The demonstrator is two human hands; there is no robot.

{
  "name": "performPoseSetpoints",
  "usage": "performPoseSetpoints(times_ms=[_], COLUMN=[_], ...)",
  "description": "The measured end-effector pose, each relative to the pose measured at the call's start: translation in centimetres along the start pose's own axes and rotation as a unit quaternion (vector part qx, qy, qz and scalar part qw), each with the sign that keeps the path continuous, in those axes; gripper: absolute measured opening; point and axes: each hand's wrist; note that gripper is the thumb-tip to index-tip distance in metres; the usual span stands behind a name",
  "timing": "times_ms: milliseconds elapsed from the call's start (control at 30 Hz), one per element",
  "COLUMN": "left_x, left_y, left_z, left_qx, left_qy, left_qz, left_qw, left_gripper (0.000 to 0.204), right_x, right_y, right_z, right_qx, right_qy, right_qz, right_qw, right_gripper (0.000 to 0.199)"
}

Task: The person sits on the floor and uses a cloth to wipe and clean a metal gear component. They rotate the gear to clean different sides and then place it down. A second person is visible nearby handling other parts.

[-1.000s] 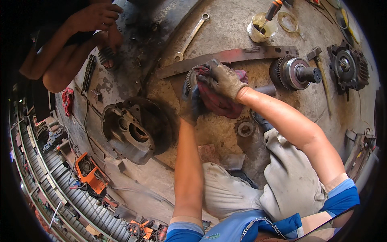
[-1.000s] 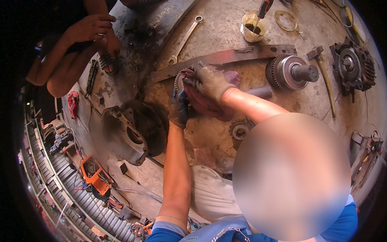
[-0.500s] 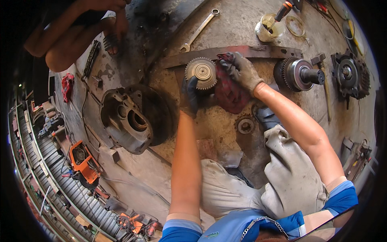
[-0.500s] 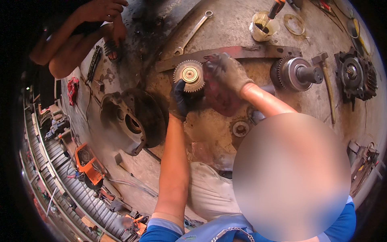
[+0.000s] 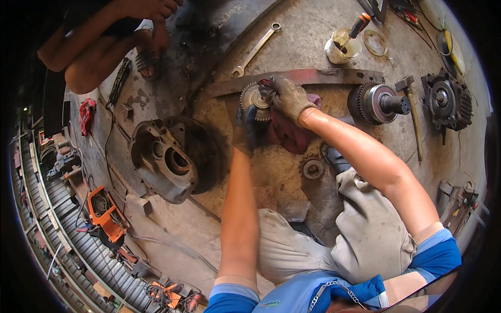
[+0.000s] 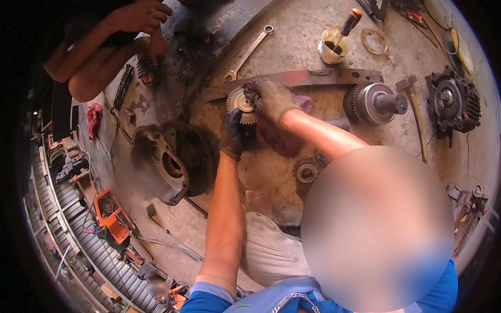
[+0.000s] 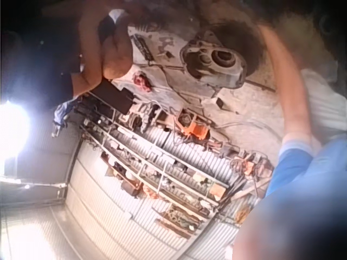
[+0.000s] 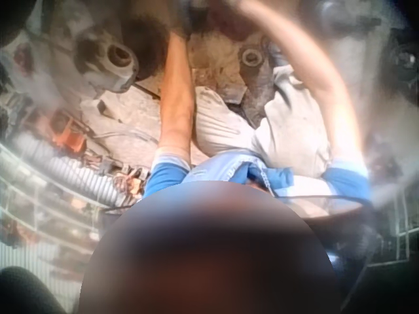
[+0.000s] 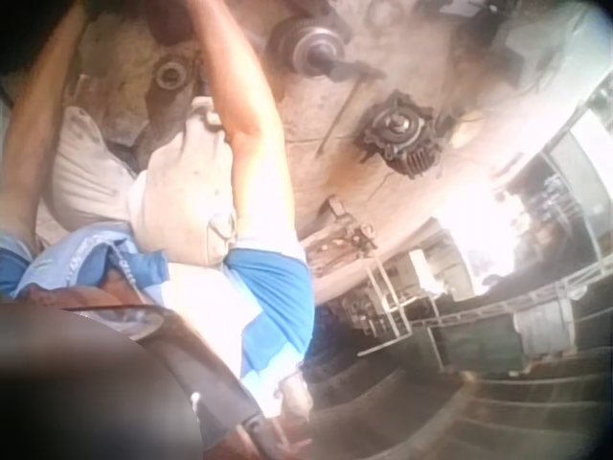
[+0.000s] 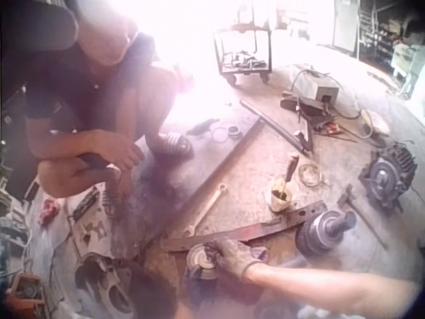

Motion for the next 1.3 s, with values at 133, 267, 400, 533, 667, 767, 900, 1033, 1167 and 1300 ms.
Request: performPoseSetpoints(times_ms=[133,267,400,533,667,767,900,1033,1167,1300], left_x=[-0.5,-1.3,-1.1,-0.6,-0.3,0.0,0.7,1.3,1.0,0.7], left_y=[0.5,1.1,1.0,0.4,0.1,0.2,-0.2,-1.0,-0.9,-0.6], left_z=[0.2,0.8,1.2,1.1,1.0,1.0,0.8,0.8,0.8,0.2], left_qx=[-0.038,0.005,0.043,-0.005,-0.031,-0.017,0.002,-0.058,-0.138,-0.079], left_qy=[-0.070,-0.057,-0.008,-0.067,-0.043,0.003,-0.076,-0.183,-0.262,-0.114], left_qz=[0.020,0.044,0.013,0.015,-0.009,-0.039,-0.005,0.009,0.021,0.007], left_qw=[0.997,0.997,0.999,0.998,0.999,0.999,0.997,0.981,0.955,0.990], left_gripper=[0.042,0.045,0.044,0.048,0.047,0.045,0.043,0.042,0.042,0.042], right_x=[0.2,0.2,0.5,1.7,2.2,1.9,0.9,0.6,0.3,0.1], right_y=[-0.2,-0.4,1.7,2.4,2.9,2.7,1.9,1.1,0.2,-1.5], right_z=[-1.2,-2.7,-2.5,-0.3,0.5,0.2,-0.3,-0.7,-1.4,-0.4], right_qx=[-0.015,0.076,0.246,0.313,0.168,0.160,0.320,0.259,0.092,-0.043], right_qy=[0.045,0.101,0.182,0.141,0.072,0.115,0.116,0.057,0.039,0.076], right_qz=[-0.008,-0.018,-0.038,0.004,-0.021,0.036,0.017,-0.009,-0.031,-0.074], right_qw=[0.999,0.992,0.951,0.939,0.983,0.980,0.940,0.964,0.995,0.993], right_gripper=[0.031,0.031,0.033,0.039,0.039,0.039,0.043,0.037,0.030,0.035])
Point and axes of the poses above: each hand's wrist, its own y-axis away from the middle knuckle, its own x-axis out of the back of the hand, z = x × y, and after that the axes turned 14 degrees about x, right-handed
